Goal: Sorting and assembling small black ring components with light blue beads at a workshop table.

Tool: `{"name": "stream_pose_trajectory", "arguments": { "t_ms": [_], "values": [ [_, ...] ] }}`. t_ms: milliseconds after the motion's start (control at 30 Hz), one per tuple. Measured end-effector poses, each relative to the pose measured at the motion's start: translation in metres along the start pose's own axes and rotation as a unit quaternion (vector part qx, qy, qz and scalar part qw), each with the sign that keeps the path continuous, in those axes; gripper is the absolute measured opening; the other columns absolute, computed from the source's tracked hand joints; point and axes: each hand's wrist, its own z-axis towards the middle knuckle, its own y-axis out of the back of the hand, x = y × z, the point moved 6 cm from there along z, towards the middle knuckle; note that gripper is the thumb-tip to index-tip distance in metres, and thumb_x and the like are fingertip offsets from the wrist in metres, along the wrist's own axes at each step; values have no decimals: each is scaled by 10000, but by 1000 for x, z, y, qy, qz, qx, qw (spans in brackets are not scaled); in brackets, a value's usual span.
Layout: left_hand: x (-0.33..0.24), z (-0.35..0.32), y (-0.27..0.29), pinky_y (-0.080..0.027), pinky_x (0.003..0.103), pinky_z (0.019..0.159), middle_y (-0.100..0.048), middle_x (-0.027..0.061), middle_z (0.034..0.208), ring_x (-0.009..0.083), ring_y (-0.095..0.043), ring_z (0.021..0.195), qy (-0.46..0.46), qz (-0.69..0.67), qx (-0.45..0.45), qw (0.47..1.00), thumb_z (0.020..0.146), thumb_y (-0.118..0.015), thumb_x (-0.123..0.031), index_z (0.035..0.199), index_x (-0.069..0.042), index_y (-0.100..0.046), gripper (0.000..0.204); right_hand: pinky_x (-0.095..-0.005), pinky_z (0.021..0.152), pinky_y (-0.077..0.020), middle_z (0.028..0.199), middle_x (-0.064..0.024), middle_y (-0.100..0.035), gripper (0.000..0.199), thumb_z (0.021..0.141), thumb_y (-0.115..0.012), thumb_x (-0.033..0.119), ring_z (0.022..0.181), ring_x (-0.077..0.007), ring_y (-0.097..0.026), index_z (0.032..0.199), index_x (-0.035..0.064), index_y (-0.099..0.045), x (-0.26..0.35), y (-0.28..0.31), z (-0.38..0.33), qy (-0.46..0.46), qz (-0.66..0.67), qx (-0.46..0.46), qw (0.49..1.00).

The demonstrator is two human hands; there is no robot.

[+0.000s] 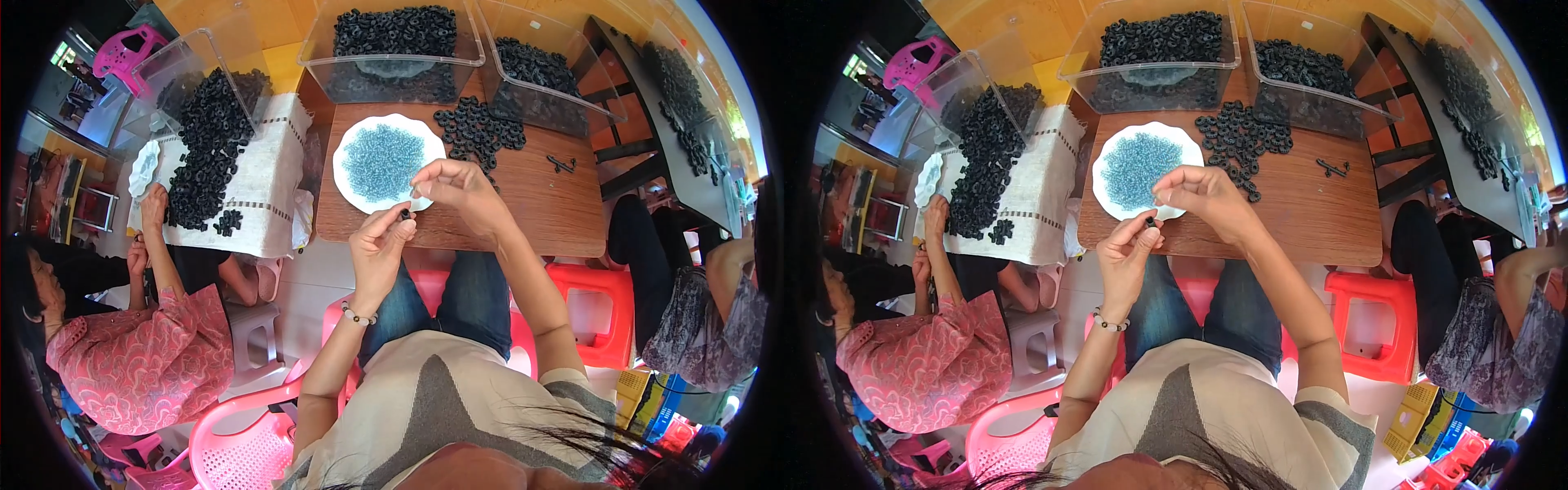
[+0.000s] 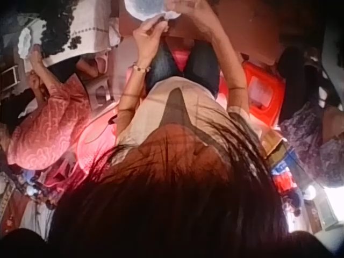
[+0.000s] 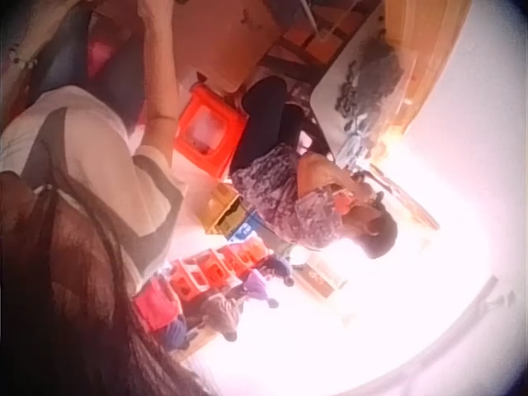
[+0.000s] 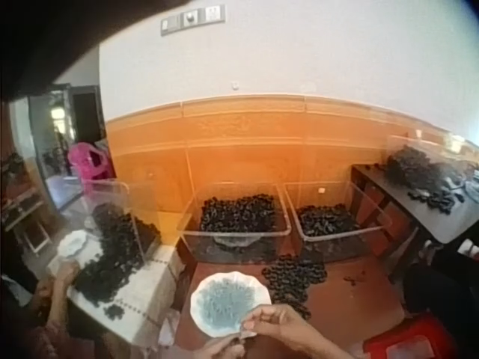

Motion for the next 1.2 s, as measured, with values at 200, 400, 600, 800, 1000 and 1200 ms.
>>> {"name": "stream_pose_trajectory", "arguments": {
  "t_ms": [200,400,600,800,1000,1200],
  "values": [
    [-29,-9,-11,-532,264,825,-716,68,1058,133,-659,930,-119,138,-16,983,925,-768,-48,1248,5,-732,329,-266,883,-529,989,-25,-743,139,953,-743,92,932,-84,-657,1054,-2,-754,0,-9,-31,47,27,14,998],
    [-29,-17,-20,-514,266,859,-711,88,1072,145,-653,949,-123,203,20,971,932,-764,-58,1258,7,-727,335,-271,852,-554,999,-36,-712,125,931,-756,30,951,-109,-646,1052,-1,-763,-1,-7,-49,126,-29,-30,991],
    [-12,-25,-22,-514,275,855,-711,96,1080,159,-654,949,-116,206,35,971,941,-750,-51,1231,11,-737,297,-262,775,-569,993,-35,-722,160,914,-772,24,927,-89,-650,1072,7,-759,-10,-2,-61,79,-45,-19,996],
    [-5,-26,-33,-522,287,786,-711,103,1022,178,-662,873,-117,214,55,968,954,-745,-121,1224,-15,-741,291,-232,803,-527,967,-9,-731,180,953,-768,116,868,-63,-651,1088,4,-728,-23,28,-65,-18,-21,-18,999],
    [4,-27,-38,-499,267,771,-692,69,1028,130,-606,832,-56,189,58,979,977,-728,-148,1239,-24,-734,289,-274,697,-500,903,-71,-748,181,961,-729,141,761,-92,-628,1051,-15,-741,4,118,-56,55,-389,-232,890],
    [10,-30,-46,-503,260,762,-691,68,1027,120,-603,819,-47,189,69,979,973,-725,-126,1230,-18,-734,279,-369,724,-507,891,-136,-725,140,935,-712,102,804,-253,-646,1043,24,-756,6,158,-33,129,-523,-260,802]
  ]
}}
